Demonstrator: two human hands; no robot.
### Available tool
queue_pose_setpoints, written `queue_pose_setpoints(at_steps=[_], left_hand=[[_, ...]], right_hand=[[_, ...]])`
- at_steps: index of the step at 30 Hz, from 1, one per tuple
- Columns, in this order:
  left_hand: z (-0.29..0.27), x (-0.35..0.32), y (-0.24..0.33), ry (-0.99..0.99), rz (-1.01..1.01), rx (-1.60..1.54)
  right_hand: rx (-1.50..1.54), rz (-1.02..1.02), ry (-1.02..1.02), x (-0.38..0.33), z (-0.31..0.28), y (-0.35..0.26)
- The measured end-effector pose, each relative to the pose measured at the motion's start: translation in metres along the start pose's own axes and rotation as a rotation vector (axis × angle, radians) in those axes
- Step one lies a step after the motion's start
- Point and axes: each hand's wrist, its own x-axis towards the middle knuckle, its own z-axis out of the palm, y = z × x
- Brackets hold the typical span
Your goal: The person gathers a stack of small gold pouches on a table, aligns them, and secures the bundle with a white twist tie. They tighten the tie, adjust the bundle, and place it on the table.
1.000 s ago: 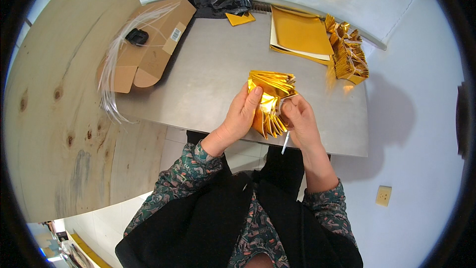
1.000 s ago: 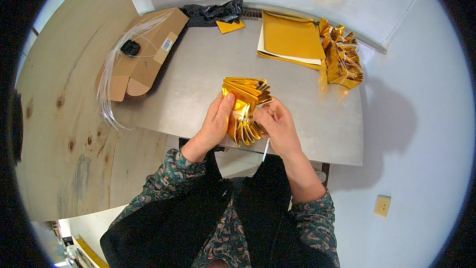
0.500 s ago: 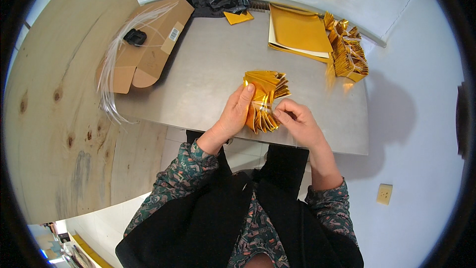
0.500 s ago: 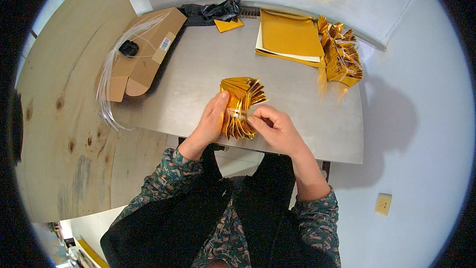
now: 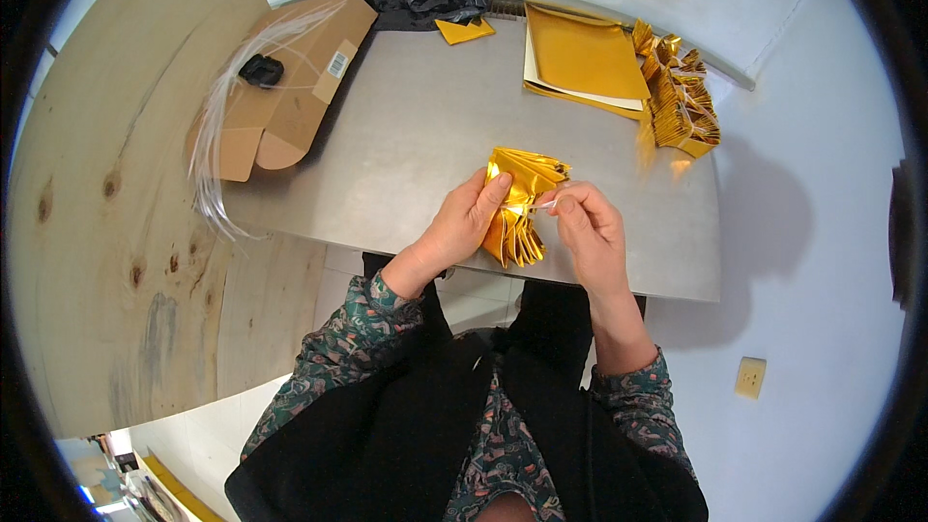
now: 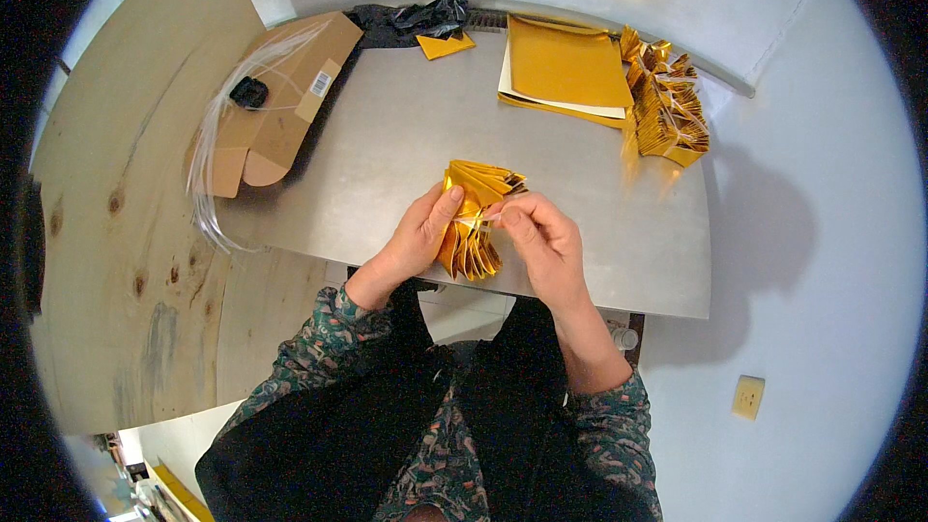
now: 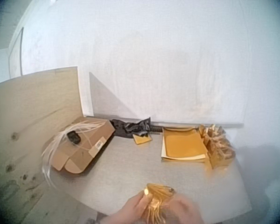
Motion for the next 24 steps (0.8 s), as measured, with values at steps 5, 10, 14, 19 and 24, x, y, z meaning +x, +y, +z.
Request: queue_pose_setpoints(at_steps=[5,10,14,19,24], left_hand=[[-0.005,0.009,0.009,0.052,0.023,0.336],[-0.006,0.014,0.01,0.382,0.332,0.812],[-0.011,0.011,0.003,0.447,0.417,0.568],[-0.046,0.012,-0.006,0.214,0.416,0.386],[-0.075,0.014,-0.021,0.163,0.296,0.073]], right_hand=[[0.23,0.007,0.053,0.015,0.008,0.013],[0.274,0.097,0.1,0.033,0.025,0.037],[0.213,0.16,0.118,0.046,0.033,0.043],[0.029,0.203,-0.017,0.067,0.046,0.04],[-0.089,0.212,-0.122,0.093,0.068,0.036]])
